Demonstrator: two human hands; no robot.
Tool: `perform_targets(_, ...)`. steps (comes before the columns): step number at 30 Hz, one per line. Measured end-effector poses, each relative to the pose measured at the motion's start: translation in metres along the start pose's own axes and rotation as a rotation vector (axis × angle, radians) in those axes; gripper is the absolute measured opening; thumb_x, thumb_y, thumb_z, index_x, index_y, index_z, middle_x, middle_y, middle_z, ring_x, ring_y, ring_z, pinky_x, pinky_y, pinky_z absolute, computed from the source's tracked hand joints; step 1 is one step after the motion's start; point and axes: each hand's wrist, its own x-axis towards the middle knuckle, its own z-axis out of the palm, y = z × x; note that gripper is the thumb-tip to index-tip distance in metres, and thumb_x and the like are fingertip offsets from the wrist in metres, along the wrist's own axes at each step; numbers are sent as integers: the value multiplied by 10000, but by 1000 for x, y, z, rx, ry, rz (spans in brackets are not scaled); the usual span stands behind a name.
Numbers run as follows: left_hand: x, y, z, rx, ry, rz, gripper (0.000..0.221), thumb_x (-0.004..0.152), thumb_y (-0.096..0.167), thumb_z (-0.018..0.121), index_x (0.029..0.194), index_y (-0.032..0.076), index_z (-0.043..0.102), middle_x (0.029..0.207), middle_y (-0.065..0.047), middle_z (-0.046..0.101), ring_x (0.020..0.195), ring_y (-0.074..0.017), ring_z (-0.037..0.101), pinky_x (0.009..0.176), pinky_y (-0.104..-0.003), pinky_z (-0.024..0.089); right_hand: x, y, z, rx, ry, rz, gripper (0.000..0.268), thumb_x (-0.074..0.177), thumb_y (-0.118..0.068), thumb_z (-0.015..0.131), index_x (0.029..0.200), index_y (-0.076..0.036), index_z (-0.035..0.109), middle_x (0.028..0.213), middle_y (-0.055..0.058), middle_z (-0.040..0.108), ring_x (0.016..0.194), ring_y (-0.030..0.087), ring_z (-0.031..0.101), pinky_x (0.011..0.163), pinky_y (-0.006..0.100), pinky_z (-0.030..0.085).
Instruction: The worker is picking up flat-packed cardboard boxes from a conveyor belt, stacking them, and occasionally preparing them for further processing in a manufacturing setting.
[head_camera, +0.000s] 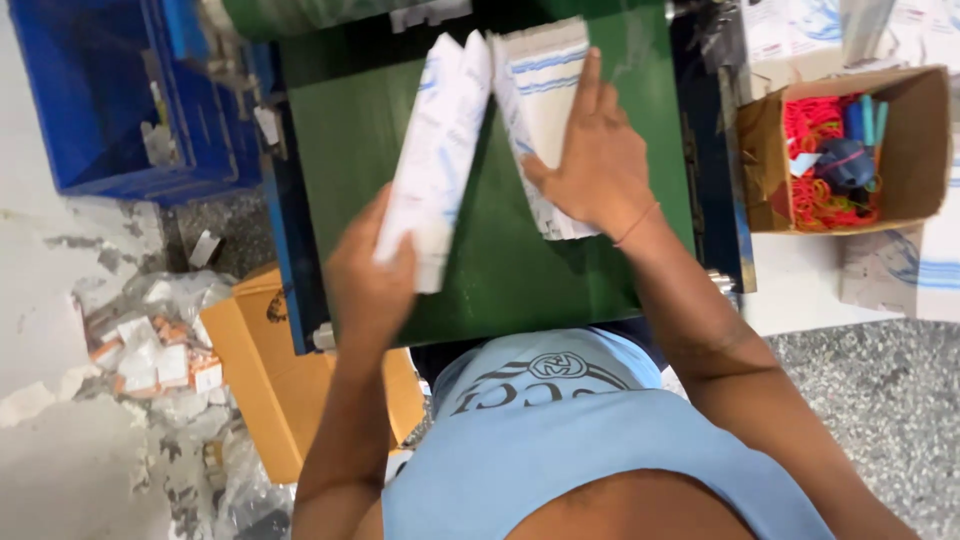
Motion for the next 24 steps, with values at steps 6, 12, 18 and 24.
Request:
perform_targets(6, 16, 47, 55, 22, -462, 189, 1022, 715, 404, 885, 1570, 219, 355, 1623, -299, 266, 1312, -420, 554, 994, -492, 525, -49, 13, -33, 39, -81, -246, 1287, 665, -666, 867, 1618, -65, 245, 1593, 434, 213, 1442, 610, 330, 1125, 584, 395)
perform_targets(12, 33, 7, 88, 41, -394, 323, 1251, 543, 506, 979, 1575, 240, 324, 1646, -312, 193, 1385, -490, 461, 1060, -526, 484, -68, 32, -18, 42, -73, -361, 1273, 458, -680, 910, 1541, -219, 428, 1585, 391, 233, 1431, 593, 326, 1122, 605, 368)
perform_targets(18, 84, -7, 103, -55, -351, 454, 1500, 511, 511, 1054, 1638, 170, 124, 1608, -341, 258, 1430, -538, 397, 1162, -559, 396, -7, 43, -19, 265, 108, -424, 1047, 689, -653, 889, 1560, -222, 498, 1602, 276, 448, 1431, 467, 544, 1199, 492, 483)
perform_targets(24, 95, -22, 111, -119, -306, 442, 1386, 637, 484, 1062, 1660, 196, 174, 1655, -240, 343, 1495, -459, 451, 1232, -523, 438, -11, 60, -3, 199, 159, -486, 1029, 690, -626, 910, 1549, -192, 546, 1586, 314, 453, 1399, 500, 538, 1160, 516, 472)
